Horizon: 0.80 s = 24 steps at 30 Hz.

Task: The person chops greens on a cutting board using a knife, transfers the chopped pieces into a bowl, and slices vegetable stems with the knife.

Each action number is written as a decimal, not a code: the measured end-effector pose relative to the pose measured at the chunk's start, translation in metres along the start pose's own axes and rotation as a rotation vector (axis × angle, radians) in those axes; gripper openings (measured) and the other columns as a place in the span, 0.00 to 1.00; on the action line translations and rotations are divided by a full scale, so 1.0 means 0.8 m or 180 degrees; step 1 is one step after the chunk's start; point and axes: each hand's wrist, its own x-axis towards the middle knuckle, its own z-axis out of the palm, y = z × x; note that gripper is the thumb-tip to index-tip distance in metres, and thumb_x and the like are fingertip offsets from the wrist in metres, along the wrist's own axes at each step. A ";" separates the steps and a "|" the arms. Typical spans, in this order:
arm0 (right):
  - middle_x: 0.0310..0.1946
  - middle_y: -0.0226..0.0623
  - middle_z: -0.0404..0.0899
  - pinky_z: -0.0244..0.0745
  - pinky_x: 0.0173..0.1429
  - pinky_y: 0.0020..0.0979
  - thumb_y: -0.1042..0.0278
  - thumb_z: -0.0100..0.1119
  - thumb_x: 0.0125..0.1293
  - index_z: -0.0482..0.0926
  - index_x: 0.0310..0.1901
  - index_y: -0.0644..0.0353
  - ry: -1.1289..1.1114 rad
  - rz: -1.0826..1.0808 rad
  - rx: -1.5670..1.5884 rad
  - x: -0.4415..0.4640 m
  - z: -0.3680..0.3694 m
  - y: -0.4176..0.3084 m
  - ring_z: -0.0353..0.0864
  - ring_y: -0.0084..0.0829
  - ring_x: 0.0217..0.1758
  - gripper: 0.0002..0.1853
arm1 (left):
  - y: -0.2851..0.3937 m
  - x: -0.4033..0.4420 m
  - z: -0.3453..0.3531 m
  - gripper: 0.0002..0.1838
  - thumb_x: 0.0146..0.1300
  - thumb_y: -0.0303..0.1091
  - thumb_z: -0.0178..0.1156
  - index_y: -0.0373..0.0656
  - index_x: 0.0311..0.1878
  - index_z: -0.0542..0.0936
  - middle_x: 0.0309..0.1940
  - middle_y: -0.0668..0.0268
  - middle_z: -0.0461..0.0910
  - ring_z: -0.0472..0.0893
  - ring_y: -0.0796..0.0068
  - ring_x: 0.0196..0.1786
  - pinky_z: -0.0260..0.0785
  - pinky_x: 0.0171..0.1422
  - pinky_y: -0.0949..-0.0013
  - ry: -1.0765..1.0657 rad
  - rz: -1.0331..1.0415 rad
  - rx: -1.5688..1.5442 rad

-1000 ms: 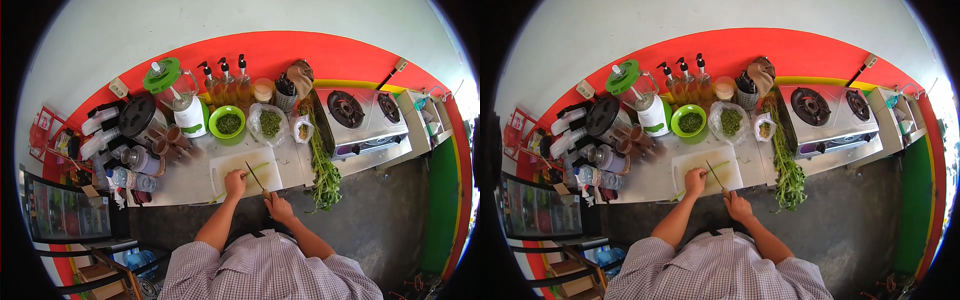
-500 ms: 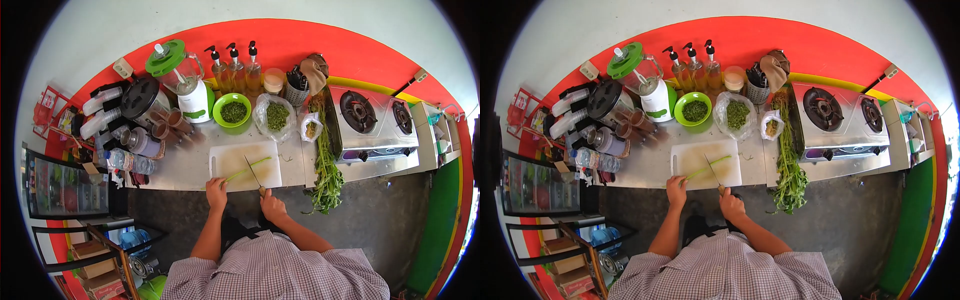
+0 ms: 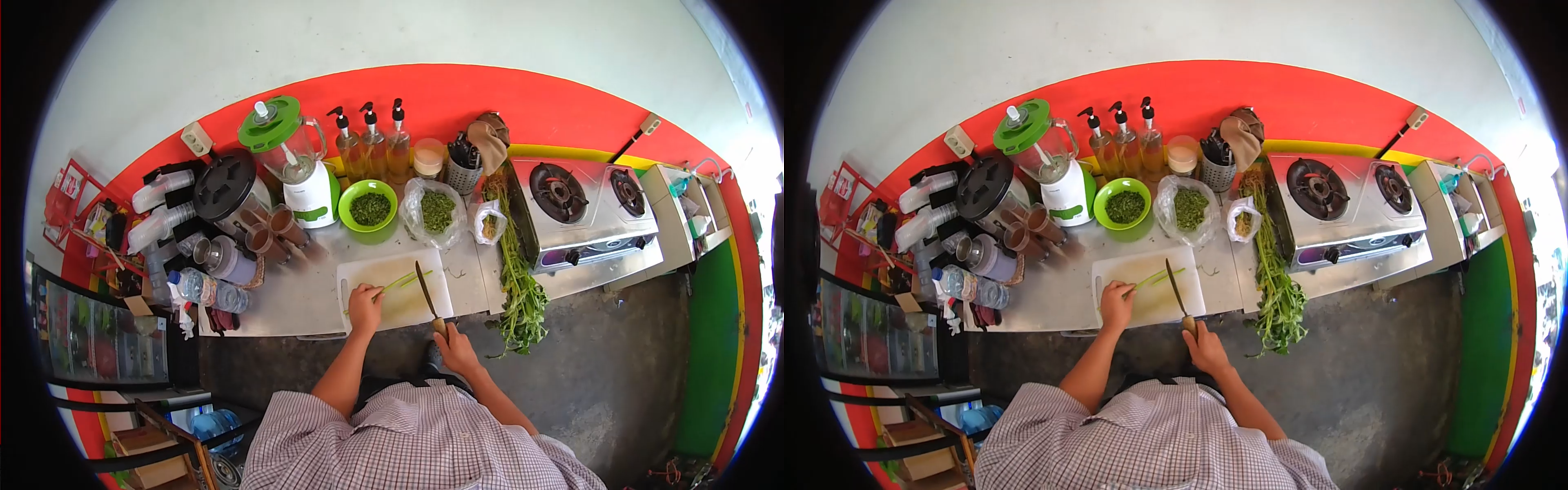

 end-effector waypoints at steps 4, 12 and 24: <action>0.27 0.58 0.81 0.73 0.39 0.56 0.52 0.58 0.73 0.74 0.41 0.66 0.0700 -0.0189 -0.0355 -0.010 -0.014 0.006 0.81 0.62 0.33 0.20 | 0.015 0.027 0.039 0.11 0.58 0.29 0.72 0.46 0.46 0.91 0.39 0.62 0.83 0.79 0.58 0.47 0.74 0.54 0.57 -0.0318 0.0339 0.0011; 0.26 0.55 0.81 0.72 0.37 0.53 0.52 0.59 0.73 0.75 0.36 0.66 0.0759 0.0091 -0.0249 -0.009 -0.007 -0.003 0.81 0.59 0.32 0.21 | 0.014 0.028 0.040 0.17 0.57 0.29 0.73 0.44 0.51 0.88 0.42 0.61 0.83 0.79 0.56 0.49 0.73 0.56 0.57 -0.0261 0.0566 -0.0080; 0.32 0.58 0.84 0.77 0.43 0.60 0.44 0.52 0.75 0.73 0.50 0.62 0.0219 -0.0114 -0.1461 0.022 0.046 -0.032 0.83 0.64 0.36 0.24 | -0.031 -0.013 -0.015 0.10 0.59 0.27 0.70 0.44 0.45 0.89 0.41 0.61 0.83 0.79 0.55 0.50 0.73 0.58 0.57 -0.0375 0.0183 -0.0206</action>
